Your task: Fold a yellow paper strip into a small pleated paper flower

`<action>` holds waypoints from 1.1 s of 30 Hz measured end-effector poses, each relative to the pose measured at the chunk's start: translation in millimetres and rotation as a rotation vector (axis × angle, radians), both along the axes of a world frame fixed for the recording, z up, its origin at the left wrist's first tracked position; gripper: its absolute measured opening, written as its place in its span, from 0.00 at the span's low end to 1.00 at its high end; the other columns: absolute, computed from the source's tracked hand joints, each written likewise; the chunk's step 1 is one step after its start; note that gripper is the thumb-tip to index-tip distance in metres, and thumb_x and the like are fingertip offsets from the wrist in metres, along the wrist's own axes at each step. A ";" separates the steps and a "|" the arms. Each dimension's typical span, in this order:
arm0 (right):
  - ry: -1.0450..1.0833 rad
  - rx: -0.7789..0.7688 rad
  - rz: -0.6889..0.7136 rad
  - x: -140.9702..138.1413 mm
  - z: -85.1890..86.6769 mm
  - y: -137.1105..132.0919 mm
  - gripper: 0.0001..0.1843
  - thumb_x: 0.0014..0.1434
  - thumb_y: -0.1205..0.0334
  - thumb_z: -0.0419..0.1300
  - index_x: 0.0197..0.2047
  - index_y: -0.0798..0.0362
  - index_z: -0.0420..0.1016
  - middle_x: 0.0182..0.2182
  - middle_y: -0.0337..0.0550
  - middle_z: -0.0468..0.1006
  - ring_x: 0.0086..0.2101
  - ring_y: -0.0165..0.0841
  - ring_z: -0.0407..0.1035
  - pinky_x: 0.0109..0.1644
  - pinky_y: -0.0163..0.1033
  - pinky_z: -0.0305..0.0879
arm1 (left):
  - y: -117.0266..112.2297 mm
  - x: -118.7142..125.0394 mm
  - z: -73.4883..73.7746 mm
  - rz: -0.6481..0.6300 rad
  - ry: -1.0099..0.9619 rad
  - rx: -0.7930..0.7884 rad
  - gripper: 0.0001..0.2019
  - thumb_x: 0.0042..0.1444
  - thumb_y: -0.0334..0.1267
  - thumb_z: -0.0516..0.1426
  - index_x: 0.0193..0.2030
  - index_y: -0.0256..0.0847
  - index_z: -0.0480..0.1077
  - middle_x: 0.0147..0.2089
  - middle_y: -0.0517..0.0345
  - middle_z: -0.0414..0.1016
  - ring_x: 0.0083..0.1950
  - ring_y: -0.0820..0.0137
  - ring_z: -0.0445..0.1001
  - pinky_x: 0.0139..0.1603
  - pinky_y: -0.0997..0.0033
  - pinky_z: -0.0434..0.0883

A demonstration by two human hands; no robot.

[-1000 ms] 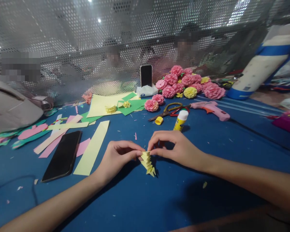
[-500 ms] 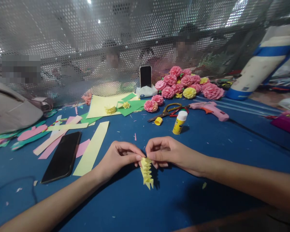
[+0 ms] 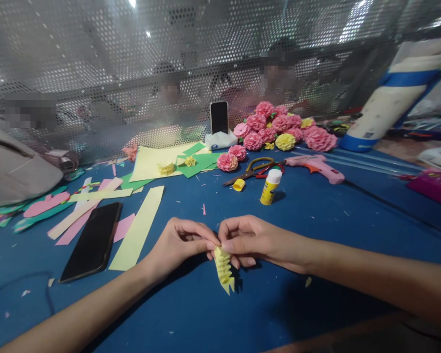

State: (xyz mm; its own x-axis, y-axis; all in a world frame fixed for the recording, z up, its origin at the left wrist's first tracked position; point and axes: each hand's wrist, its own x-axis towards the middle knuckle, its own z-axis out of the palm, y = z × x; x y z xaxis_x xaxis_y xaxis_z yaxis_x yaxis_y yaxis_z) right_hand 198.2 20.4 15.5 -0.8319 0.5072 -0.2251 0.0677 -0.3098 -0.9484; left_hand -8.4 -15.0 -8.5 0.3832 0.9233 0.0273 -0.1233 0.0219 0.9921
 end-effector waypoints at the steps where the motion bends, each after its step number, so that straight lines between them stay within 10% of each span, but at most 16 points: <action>1: -0.005 0.008 0.005 0.2 -0.4 0.4 0.17 0.54 0.53 0.68 0.34 0.57 0.69 0.30 0.42 0.74 0.25 0.23 0.62 0.25 0.27 0.54 | 0.1 0.1 -0.1 0.000 0.002 0.001 0.01 0.51 0.33 0.66 0.30 0.39 0.82 0.29 0.56 0.80 0.29 0.74 0.75 0.35 0.75 0.73; 33: 0.003 -0.011 0.023 -0.5 -1.4 -1.2 0.19 0.51 0.57 0.71 0.34 0.55 0.64 0.30 0.37 0.71 0.27 0.23 0.65 0.28 0.27 0.60 | 0.7 4.4 -1.1 -0.024 0.074 0.068 0.02 0.51 0.31 0.66 0.30 0.40 0.82 0.31 0.55 0.80 0.31 0.73 0.75 0.35 0.77 0.73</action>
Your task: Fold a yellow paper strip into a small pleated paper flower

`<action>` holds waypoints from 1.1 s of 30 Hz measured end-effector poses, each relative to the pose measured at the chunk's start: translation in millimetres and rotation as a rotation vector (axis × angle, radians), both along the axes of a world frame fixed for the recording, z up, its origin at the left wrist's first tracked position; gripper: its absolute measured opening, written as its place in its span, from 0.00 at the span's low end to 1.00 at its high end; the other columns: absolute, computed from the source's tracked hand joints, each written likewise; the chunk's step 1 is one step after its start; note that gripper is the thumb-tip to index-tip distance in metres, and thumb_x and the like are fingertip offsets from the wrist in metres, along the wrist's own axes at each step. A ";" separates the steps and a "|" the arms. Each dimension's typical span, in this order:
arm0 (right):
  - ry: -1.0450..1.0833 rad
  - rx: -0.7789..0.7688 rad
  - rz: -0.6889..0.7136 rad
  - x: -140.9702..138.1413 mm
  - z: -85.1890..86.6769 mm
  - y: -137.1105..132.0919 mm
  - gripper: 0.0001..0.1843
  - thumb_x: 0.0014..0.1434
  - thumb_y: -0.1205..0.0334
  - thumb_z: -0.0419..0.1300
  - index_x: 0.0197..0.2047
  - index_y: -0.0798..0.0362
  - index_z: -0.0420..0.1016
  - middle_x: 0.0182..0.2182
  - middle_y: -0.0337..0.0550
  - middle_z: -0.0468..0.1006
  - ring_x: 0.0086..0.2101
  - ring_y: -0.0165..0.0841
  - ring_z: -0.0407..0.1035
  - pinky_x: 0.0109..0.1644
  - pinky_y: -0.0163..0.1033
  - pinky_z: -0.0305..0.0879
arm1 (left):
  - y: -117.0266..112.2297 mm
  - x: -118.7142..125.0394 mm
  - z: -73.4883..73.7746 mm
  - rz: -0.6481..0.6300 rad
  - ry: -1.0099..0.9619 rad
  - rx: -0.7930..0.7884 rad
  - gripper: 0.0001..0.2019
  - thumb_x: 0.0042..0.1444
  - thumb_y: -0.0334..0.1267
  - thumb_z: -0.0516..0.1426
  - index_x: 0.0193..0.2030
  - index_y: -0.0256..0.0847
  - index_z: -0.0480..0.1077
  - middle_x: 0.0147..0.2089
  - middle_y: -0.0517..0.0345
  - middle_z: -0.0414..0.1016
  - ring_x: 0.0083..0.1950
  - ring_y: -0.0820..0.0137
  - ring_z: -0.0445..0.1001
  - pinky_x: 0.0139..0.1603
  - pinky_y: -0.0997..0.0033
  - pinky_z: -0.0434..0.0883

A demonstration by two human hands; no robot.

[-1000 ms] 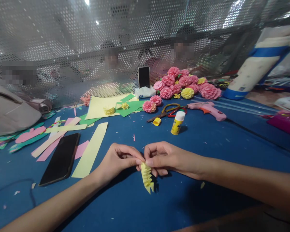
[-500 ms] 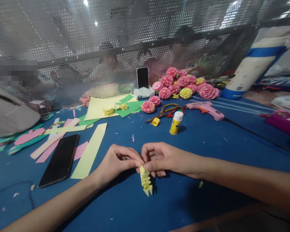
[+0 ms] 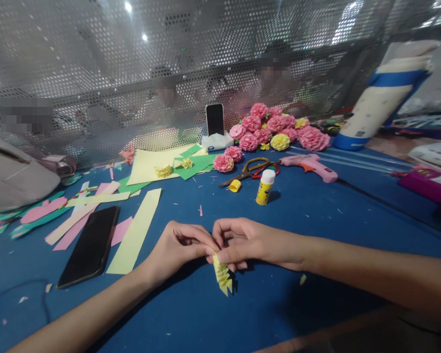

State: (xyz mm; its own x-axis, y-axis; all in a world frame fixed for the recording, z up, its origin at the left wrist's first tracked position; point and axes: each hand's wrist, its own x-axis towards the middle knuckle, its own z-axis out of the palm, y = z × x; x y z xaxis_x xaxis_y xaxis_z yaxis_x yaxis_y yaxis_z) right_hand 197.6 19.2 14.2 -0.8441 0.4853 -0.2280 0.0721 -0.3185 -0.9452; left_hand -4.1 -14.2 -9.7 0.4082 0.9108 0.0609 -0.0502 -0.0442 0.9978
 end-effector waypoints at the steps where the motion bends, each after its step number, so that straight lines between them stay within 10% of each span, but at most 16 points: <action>1: 0.000 0.002 -0.002 0.0 -0.8 0.2 0.20 0.51 0.57 0.71 0.34 0.55 0.64 0.29 0.37 0.71 0.27 0.23 0.66 0.28 0.27 0.60 | 0.2 0.2 0.2 0.002 -0.001 -0.003 0.02 0.51 0.31 0.66 0.30 0.40 0.82 0.31 0.56 0.80 0.31 0.73 0.75 0.35 0.77 0.73; 9: 0.080 0.021 -0.009 3.0 -9.1 6.2 0.15 0.58 0.56 0.66 0.41 0.55 0.68 0.33 0.39 0.72 0.29 0.23 0.67 0.31 0.28 0.61 | 0.2 -4.3 -5.5 0.062 -0.089 0.006 0.02 0.53 0.32 0.66 0.30 0.41 0.82 0.29 0.58 0.79 0.29 0.75 0.75 0.34 0.79 0.72; 17: 0.014 0.554 -0.265 1.5 -8.1 3.3 0.26 0.51 0.51 0.70 0.47 0.51 0.64 0.42 0.40 0.70 0.35 0.28 0.66 0.33 0.32 0.62 | 8.9 -2.3 -12.5 0.404 -0.383 -0.080 0.07 0.46 0.38 0.70 0.31 0.40 0.81 0.30 0.59 0.81 0.31 0.76 0.76 0.38 0.77 0.75; 33: -0.036 0.730 -0.466 6.8 -0.3 10.1 0.13 0.55 0.55 0.67 0.38 0.51 0.70 0.34 0.38 0.75 0.36 0.32 0.72 0.41 0.36 0.67 | 1.3 -0.1 -6.1 0.503 -0.168 0.020 0.04 0.49 0.35 0.69 0.32 0.40 0.80 0.30 0.60 0.80 0.31 0.76 0.76 0.36 0.81 0.73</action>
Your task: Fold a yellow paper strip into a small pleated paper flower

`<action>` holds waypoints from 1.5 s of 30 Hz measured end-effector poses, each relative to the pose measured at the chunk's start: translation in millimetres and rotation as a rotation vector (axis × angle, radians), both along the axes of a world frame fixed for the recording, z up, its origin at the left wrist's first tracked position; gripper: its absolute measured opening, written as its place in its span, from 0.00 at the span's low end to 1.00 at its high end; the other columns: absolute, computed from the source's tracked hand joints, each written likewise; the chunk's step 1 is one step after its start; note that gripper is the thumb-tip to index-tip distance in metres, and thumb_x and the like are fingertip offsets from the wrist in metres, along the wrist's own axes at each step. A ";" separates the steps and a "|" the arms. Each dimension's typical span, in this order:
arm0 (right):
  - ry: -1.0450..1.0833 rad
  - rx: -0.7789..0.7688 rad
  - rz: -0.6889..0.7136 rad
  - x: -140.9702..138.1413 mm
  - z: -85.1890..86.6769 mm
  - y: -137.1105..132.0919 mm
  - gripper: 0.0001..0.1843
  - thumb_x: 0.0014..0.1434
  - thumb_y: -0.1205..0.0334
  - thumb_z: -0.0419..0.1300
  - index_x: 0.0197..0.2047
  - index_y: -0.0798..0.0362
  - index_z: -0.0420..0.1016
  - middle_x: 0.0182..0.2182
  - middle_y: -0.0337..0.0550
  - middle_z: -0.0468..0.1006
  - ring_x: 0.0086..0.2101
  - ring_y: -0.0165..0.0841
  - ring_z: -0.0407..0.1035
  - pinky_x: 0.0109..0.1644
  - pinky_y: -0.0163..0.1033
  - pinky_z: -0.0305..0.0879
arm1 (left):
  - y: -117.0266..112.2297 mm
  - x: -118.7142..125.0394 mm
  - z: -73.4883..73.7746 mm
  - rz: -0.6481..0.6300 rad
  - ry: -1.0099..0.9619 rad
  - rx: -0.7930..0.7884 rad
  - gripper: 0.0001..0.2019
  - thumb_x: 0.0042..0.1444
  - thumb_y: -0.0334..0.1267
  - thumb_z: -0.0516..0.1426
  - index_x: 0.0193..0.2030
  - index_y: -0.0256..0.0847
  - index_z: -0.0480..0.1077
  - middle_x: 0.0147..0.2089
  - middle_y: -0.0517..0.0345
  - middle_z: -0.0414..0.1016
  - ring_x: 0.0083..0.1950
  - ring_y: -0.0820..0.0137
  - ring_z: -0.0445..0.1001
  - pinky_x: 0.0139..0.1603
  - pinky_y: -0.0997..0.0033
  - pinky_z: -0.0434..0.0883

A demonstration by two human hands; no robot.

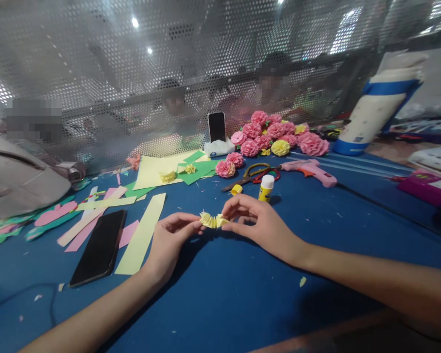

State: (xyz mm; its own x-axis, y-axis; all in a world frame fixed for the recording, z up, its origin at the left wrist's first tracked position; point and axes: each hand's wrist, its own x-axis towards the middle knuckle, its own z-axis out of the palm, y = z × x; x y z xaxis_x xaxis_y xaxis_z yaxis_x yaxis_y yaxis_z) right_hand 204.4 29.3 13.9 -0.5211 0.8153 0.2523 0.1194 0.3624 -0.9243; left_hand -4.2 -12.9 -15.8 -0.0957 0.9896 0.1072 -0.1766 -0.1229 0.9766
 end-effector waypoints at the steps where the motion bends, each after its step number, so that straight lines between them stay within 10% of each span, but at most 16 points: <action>1: -0.016 0.011 0.000 0.2 0.0 0.3 0.12 0.55 0.55 0.67 0.37 0.52 0.72 0.34 0.39 0.76 0.35 0.31 0.72 0.40 0.37 0.67 | -0.6 -0.5 0.6 0.008 0.035 0.014 0.04 0.49 0.35 0.68 0.32 0.40 0.80 0.29 0.60 0.80 0.31 0.75 0.76 0.36 0.80 0.73; 21: -0.034 -0.068 0.046 1.5 -6.1 9.1 0.12 0.54 0.53 0.67 0.35 0.55 0.82 0.32 0.43 0.81 0.33 0.33 0.74 0.38 0.37 0.69 | -8.0 -22.6 14.6 -0.127 0.777 0.597 0.09 0.61 0.30 0.58 0.42 0.44 0.79 0.38 0.53 0.79 0.39 0.69 0.77 0.40 0.72 0.71; 45: -0.096 -0.154 0.133 -1.7 -7.4 9.3 0.14 0.54 0.52 0.67 0.35 0.55 0.81 0.28 0.41 0.80 0.29 0.29 0.70 0.35 0.34 0.66 | -7.1 -15.7 27.3 -0.313 0.761 0.391 0.08 0.62 0.31 0.57 0.38 0.40 0.79 0.37 0.54 0.78 0.40 0.69 0.76 0.43 0.73 0.70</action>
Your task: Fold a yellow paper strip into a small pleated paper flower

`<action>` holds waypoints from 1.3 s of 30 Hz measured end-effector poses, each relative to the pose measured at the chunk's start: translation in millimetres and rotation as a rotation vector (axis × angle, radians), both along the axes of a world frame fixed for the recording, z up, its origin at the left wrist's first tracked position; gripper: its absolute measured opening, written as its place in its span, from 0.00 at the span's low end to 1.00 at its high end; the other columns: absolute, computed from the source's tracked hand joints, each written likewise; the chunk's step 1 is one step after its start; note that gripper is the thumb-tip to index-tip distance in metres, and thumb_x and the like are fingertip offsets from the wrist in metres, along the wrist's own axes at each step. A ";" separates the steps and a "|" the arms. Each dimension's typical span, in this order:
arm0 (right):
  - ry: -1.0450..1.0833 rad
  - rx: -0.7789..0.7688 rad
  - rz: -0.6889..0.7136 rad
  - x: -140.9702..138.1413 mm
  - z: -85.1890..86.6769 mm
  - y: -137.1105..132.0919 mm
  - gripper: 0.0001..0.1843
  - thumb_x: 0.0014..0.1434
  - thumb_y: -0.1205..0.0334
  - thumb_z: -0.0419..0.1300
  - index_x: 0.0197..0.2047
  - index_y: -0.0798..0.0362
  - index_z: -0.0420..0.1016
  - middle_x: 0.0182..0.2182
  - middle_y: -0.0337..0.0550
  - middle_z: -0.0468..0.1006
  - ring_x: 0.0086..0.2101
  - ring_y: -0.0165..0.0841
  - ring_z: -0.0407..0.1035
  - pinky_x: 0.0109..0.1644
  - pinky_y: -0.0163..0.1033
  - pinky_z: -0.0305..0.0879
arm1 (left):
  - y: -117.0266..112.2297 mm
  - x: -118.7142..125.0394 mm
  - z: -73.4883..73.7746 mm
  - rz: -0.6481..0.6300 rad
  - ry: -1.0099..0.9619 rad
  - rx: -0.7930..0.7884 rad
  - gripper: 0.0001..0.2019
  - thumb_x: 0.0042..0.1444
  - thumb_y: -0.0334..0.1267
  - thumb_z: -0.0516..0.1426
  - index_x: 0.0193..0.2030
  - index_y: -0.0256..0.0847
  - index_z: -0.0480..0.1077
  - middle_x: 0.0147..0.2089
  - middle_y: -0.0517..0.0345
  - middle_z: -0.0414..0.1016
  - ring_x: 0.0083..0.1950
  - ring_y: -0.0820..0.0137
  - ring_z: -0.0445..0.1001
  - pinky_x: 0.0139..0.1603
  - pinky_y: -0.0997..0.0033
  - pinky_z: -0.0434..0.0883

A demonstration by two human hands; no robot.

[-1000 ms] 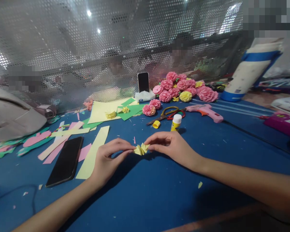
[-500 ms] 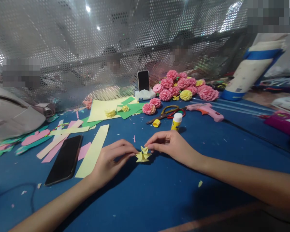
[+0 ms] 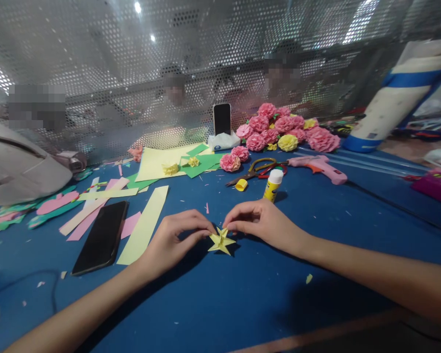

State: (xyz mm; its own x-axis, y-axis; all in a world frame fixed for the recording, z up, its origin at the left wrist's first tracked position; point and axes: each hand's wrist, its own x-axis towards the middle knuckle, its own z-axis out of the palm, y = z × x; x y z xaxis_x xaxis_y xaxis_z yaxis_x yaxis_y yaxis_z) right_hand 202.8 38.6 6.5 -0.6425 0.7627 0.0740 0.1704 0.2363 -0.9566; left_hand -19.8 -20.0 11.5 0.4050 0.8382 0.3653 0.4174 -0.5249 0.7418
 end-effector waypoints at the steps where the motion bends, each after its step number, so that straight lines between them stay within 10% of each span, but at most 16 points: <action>1: -0.005 -0.002 0.006 0.0 0.0 0.4 0.13 0.54 0.52 0.67 0.35 0.55 0.81 0.28 0.40 0.80 0.29 0.29 0.70 0.35 0.34 0.66 | 0.4 -0.5 0.5 -0.001 -0.006 -0.011 0.08 0.62 0.31 0.57 0.38 0.40 0.79 0.37 0.54 0.78 0.39 0.69 0.76 0.43 0.73 0.70; 16: 0.020 -0.102 0.097 -0.7 -0.8 0.8 0.11 0.54 0.55 0.68 0.33 0.56 0.80 0.27 0.39 0.79 0.27 0.26 0.71 0.31 0.30 0.65 | 9.5 -7.6 -3.4 -0.081 -0.158 -0.364 0.07 0.60 0.35 0.59 0.35 0.36 0.78 0.34 0.56 0.76 0.32 0.73 0.70 0.36 0.75 0.69; 39: 0.013 -0.090 0.136 -0.5 -2.7 -0.3 0.10 0.55 0.57 0.67 0.35 0.55 0.81 0.28 0.39 0.80 0.27 0.26 0.71 0.33 0.31 0.67 | 1.9 -4.0 4.0 -0.092 -0.021 -0.174 0.08 0.61 0.32 0.58 0.37 0.37 0.79 0.37 0.54 0.79 0.38 0.71 0.75 0.43 0.73 0.69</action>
State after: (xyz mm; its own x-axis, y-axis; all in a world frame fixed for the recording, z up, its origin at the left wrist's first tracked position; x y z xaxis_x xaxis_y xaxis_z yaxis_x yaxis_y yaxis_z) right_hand 202.3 38.2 3.7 -0.7398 0.6726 0.0180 0.1305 0.1697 -0.9768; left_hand -23.8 -18.1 15.5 0.4770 0.8491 0.2268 0.3573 -0.4231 0.8326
